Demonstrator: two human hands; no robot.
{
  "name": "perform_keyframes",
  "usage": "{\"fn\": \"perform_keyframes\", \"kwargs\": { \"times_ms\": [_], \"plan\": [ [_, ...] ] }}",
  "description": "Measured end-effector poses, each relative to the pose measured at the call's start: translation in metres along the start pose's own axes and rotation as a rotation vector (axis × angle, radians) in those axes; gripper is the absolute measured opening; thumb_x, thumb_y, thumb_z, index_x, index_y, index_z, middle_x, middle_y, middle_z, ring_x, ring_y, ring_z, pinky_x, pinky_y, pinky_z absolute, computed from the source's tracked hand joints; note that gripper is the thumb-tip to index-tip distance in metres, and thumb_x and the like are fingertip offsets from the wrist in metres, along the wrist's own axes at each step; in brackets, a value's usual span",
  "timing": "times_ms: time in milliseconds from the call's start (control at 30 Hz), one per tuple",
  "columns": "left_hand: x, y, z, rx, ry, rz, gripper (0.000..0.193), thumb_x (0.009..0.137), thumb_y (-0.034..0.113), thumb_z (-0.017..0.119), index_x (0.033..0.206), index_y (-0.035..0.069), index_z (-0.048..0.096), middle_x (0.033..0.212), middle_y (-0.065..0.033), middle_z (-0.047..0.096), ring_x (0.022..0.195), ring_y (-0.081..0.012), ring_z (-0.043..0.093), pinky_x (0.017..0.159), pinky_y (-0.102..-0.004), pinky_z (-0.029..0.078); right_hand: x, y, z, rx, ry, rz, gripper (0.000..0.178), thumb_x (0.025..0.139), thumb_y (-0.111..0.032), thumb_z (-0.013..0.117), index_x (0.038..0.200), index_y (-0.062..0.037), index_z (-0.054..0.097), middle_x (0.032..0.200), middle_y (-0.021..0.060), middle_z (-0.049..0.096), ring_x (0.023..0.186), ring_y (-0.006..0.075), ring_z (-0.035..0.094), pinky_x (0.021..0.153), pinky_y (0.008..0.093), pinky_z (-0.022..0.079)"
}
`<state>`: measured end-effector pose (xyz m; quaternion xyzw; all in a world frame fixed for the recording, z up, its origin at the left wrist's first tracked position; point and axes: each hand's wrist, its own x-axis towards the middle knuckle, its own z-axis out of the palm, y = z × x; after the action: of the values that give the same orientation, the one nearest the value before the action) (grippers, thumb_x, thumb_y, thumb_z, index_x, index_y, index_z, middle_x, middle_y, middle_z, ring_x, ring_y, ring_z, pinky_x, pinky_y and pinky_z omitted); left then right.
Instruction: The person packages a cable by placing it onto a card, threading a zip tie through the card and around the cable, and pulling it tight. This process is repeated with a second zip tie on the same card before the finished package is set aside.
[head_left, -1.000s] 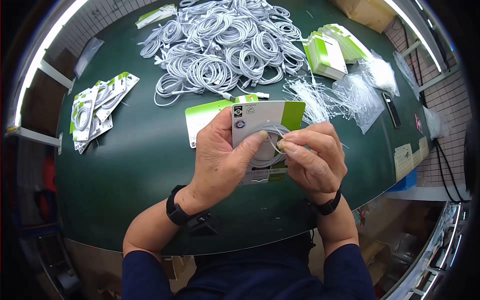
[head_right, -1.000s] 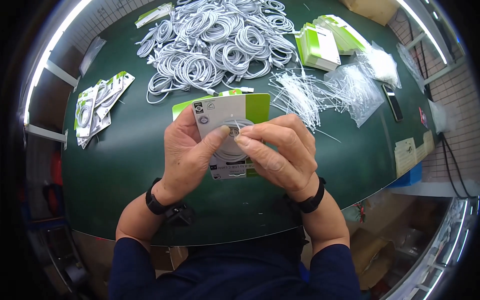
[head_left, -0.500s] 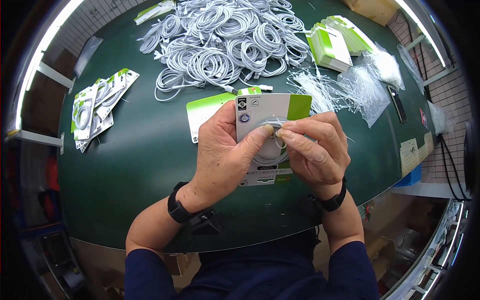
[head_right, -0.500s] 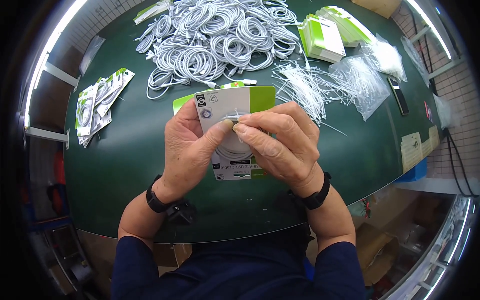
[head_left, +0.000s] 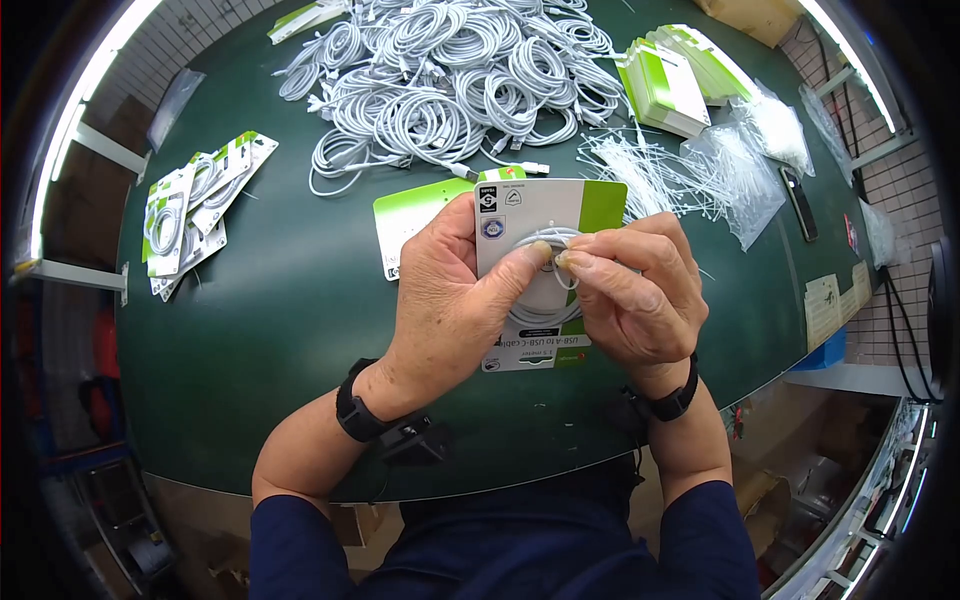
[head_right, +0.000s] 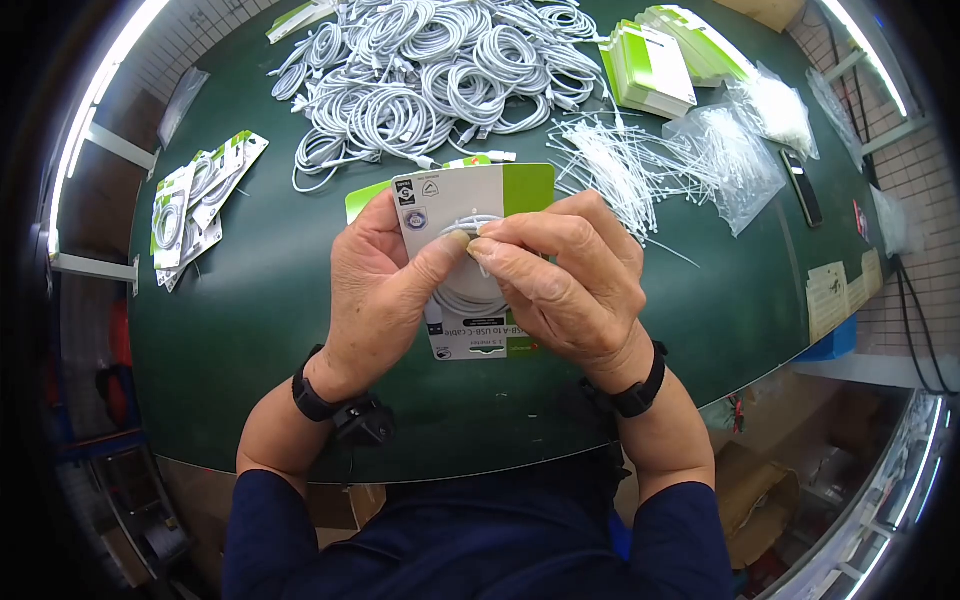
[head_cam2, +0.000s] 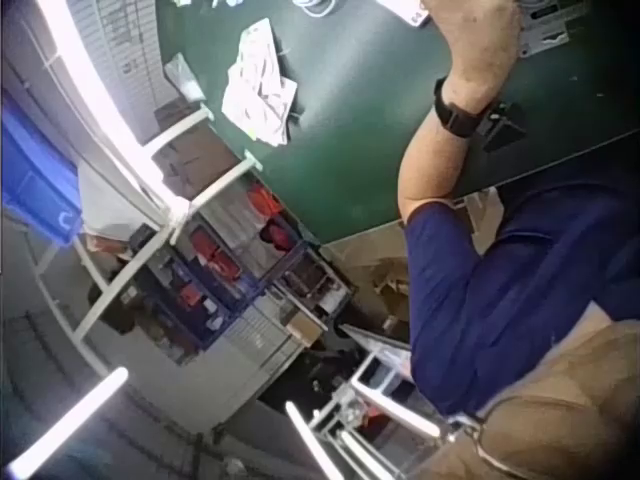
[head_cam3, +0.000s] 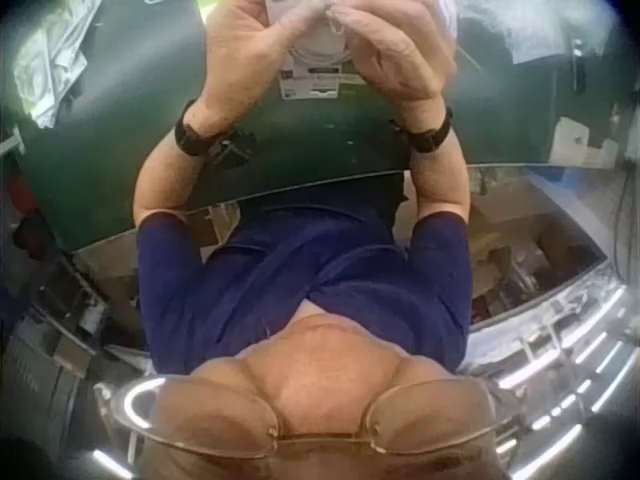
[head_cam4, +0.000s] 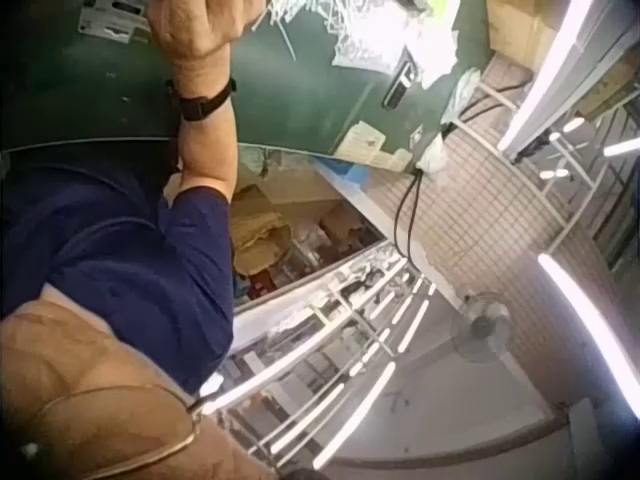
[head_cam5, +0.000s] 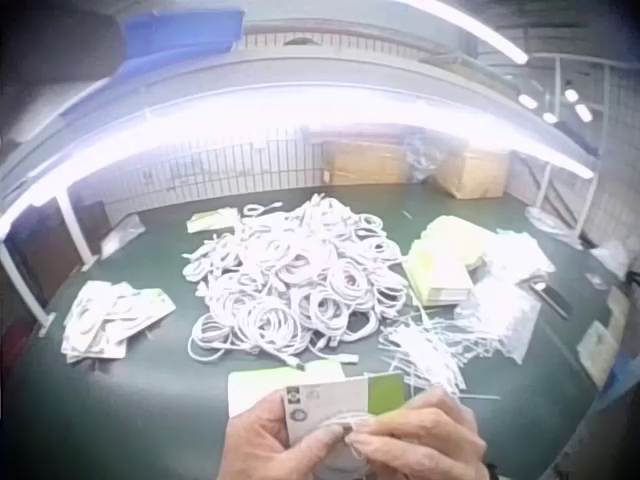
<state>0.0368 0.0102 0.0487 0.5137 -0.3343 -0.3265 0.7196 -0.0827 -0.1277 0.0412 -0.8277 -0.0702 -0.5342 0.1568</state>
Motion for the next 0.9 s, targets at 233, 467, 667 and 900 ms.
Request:
{"fn": "perform_keyframes", "kwargs": {
  "times_ms": [233, 467, 667, 900],
  "plan": [
    [0.001, -0.001, -0.001, -0.042, 0.007, -0.012, 0.030, 0.092, -0.001, 0.065, 0.122, -0.004, 0.059, 0.105, -0.0096, 0.071, 0.093, -0.0117, 0.068, 0.082, -0.0271, 0.057, 0.000, -0.008, -0.004, 0.017, 0.007, 0.010, 0.034, 0.070, 0.003, 0.082, 0.100, -0.0113, 0.074, 0.095, 0.0042, 0.071, 0.074, 0.0196, 0.063, 0.059, 0.0282, 0.052],
    [0.000, 0.000, 0.000, -0.022, 0.017, -0.009, 0.031, 0.091, -0.002, 0.065, 0.122, -0.004, 0.058, 0.106, -0.0097, 0.070, 0.094, -0.0117, 0.067, 0.084, -0.0270, 0.056, 0.004, -0.011, -0.007, 0.003, -0.042, -0.001, 0.026, 0.076, -0.003, 0.083, 0.097, -0.0113, 0.071, 0.093, 0.0041, 0.070, 0.072, 0.0188, 0.062, 0.057, 0.0273, 0.050],
    [0.000, -0.001, 0.001, -0.026, 0.015, -0.004, 0.031, 0.091, -0.002, 0.065, 0.121, -0.005, 0.058, 0.106, -0.0098, 0.070, 0.094, -0.0119, 0.067, 0.084, -0.0273, 0.056, 0.000, -0.010, -0.007, 0.045, -0.039, -0.012, 0.037, 0.067, 0.002, 0.081, 0.101, -0.0106, 0.074, 0.097, 0.0040, 0.072, 0.074, 0.0195, 0.063, 0.059, 0.0282, 0.052],
    [0.001, -0.002, -0.001, 0.031, -0.009, -0.008, 0.033, 0.091, -0.003, 0.064, 0.123, -0.004, 0.058, 0.105, -0.0093, 0.070, 0.094, -0.0119, 0.067, 0.084, -0.0277, 0.056, 0.003, -0.010, -0.007, 0.017, -0.069, 0.007, 0.026, 0.078, -0.003, 0.083, 0.099, -0.0111, 0.069, 0.093, 0.0057, 0.070, 0.072, 0.0191, 0.063, 0.056, 0.0275, 0.050]
  ]
}}
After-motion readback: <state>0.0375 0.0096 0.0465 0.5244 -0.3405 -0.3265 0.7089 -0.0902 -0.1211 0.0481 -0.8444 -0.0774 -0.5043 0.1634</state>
